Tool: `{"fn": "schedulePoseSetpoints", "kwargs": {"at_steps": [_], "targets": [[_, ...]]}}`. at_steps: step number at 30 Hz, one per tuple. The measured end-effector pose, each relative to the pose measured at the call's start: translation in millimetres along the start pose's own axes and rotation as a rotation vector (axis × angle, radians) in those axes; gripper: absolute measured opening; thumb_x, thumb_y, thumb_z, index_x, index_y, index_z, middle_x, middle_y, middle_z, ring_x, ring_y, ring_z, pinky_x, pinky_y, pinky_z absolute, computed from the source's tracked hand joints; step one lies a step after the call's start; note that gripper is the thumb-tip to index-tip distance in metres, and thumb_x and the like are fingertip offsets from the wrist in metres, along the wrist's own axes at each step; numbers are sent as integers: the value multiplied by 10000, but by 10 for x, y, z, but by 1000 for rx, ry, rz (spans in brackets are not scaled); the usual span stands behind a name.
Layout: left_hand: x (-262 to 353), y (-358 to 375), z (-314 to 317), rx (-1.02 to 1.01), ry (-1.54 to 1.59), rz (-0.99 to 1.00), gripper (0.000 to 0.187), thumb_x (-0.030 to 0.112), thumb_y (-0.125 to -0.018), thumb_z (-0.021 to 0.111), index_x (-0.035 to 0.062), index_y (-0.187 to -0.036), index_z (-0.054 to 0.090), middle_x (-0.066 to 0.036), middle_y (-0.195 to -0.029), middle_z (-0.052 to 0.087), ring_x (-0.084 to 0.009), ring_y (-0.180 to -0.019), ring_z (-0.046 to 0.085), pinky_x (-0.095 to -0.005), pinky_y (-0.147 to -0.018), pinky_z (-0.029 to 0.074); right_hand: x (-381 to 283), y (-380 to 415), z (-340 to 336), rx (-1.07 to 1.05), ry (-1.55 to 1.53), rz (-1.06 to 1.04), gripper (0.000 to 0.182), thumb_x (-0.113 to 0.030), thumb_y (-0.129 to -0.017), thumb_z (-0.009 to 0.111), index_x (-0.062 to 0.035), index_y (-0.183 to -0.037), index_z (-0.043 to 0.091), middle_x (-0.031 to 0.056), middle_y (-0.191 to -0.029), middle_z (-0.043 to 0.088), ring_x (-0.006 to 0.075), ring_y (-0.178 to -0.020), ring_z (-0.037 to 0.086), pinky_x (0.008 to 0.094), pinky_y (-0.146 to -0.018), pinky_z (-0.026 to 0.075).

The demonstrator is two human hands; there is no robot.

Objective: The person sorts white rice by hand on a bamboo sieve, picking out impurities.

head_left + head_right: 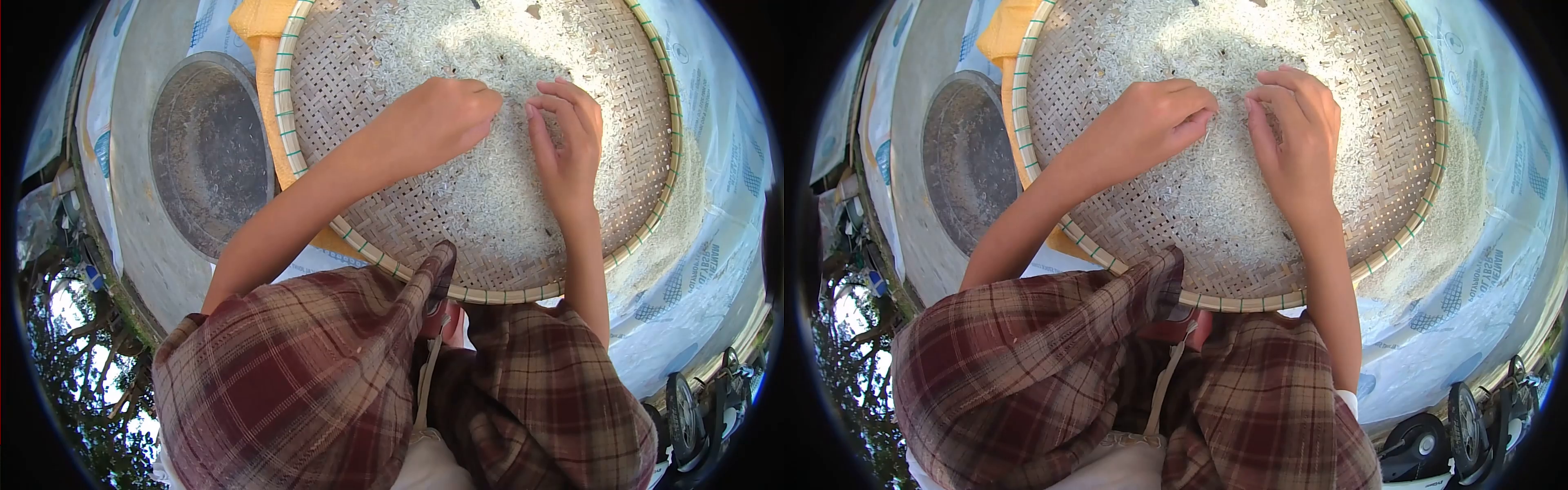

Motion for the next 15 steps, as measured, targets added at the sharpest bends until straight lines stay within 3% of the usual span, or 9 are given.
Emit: {"fn": "schedulePoseSetpoints", "kwargs": {"at_steps": [2,4,5,7,8,10,11,13,15], "targets": [[39,-16,-107,53,24,9,113,113,-799,603,20,-862,619,-93,-673,576,-176,-556,529,-278,-526,441,-10,-5,-7,2,-6,0,100,-71,-764,638,-61,-862,617,53,-996,601,248,-1028,536,359,-866,376],[-210,69,-64,-188,352,-521,85,109,-842,576,39,-879,606,-24,-614,500,-104,-520,451,-259,-481,388,-2,-15,-16,-3,-13,34,73,-71,-785,615,-58,-855,603,60,-991,600,256,-1024,536,362,-871,372],[-230,89,-85,-189,352,-521,85,109,-842,576,39,-879,606,-24,-614,500,-104,-520,451,-259,-481,388,5,-12,-12,-2,-14,35,73,-71,-785,615,-58,-855,603,60,-991,600,256,-1024,536,362,-871,372],[-321,172,-5,-26,1189,-728,92,123,-872,545,42,-904,572,28,-630,445,-58,-532,396,-241,-466,343,20,-12,-12,12,-28,33,47,-73,-807,589,-52,-849,585,73,-994,595,260,-1004,532,361,-868,370],[-354,191,23,-26,1189,-729,92,123,-872,545,42,-904,572,28,-630,445,-58,-532,396,-241,-466,343,21,-13,-11,11,-30,33,47,-73,-807,589,-52,-849,585,73,-994,595,260,-1004,532,361,-868,370],[-313,183,79,53,1650,-688,97,123,-876,514,31,-900,534,18,-672,481,-71,-547,419,-232,-484,355,36,-16,-2,2,-34,55,49,-81,-817,579,-43,-848,573,86,-1004,590,257,-986,523,370,-867,366],[-300,186,105,54,1650,-690,97,123,-876,514,31,-900,534,18,-672,481,-71,-547,419,-232,-484,355,36,-13,-3,1,-35,55,49,-81,-817,579,-43,-848,573,86,-1004,590,257,-986,523,370,-867,366],[-347,258,152,261,1646,-945,66,91,-862,480,39,-875,519,4,-696,490,-74,-546,418,-232,-496,368,35,-6,1,-15,-13,49,69,-97,-820,586,-37,-852,573,98,-1012,587,258,-987,512,369,-869,360],[-359,258,146,239,1628,-904,59,70,-847,472,37,-852,521,-1,-677,491,-72,-527,410,-233,-484,359,43,-5,-22,15,-9,62,75,-101,-820,588,-36,-856,577,103,-1013,587,261,-993,510,366,-867,357]]}}
Point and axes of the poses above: each hand's wrist, its own y-axis away from the middle knuckle, its own z-axis out of the palm, x = y × z, the point moved 8 cm from there along -y, towards the middle knuckle
